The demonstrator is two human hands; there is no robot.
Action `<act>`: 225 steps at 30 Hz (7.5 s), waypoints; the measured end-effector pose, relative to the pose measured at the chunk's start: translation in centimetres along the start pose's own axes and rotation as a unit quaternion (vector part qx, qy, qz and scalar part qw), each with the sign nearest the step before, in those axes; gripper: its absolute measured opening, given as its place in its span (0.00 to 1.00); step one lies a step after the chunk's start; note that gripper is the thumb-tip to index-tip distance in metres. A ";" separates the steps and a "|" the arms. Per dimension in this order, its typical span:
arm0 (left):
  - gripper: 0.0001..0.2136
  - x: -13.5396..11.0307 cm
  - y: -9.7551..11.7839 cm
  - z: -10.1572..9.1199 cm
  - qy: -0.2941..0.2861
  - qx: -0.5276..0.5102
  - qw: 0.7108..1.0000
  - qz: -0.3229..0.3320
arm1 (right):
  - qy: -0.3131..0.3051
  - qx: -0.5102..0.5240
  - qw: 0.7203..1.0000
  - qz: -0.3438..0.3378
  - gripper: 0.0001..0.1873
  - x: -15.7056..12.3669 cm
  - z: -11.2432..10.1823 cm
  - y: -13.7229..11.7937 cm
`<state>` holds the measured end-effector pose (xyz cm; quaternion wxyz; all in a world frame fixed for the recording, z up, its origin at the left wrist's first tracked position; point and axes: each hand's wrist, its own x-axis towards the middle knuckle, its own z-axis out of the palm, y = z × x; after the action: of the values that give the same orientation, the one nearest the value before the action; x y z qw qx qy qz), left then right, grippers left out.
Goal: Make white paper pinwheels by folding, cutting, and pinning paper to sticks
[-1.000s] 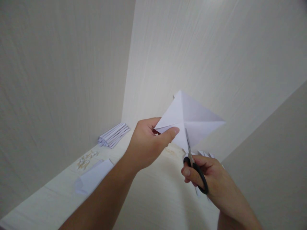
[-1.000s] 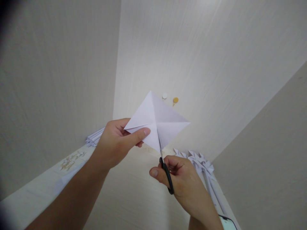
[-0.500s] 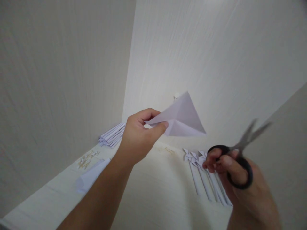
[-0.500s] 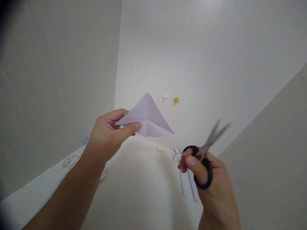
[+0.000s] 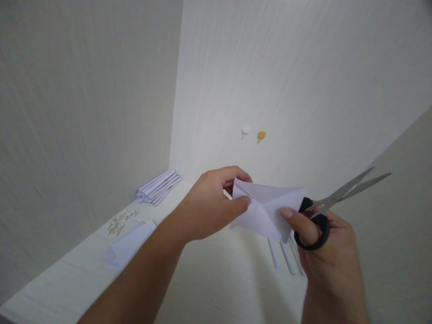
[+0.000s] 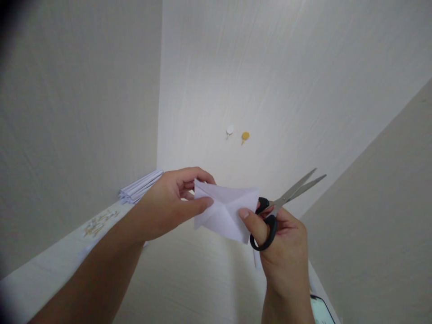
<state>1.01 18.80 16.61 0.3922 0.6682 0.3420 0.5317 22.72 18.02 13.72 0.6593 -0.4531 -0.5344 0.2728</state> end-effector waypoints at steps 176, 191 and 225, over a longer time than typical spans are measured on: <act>0.07 0.5 0.0 -0.9 -0.147 -0.054 0.985 -0.065 | 0.041 0.042 0.997 -0.046 0.13 0.3 0.7 0.0; 0.09 0.0 -0.1 0.0 0.091 -0.057 0.994 -0.027 | -0.240 -0.061 0.969 0.022 0.20 0.7 -0.4 -0.5; 0.09 0.0 -0.1 -0.4 0.168 0.020 0.986 -0.011 | -0.402 -0.136 0.886 0.184 0.20 -0.3 0.5 -1.8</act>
<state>0.61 18.93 16.56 0.3217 0.5735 0.4210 0.6248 21.96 17.13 15.21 0.2575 -0.4800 -0.6928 0.4726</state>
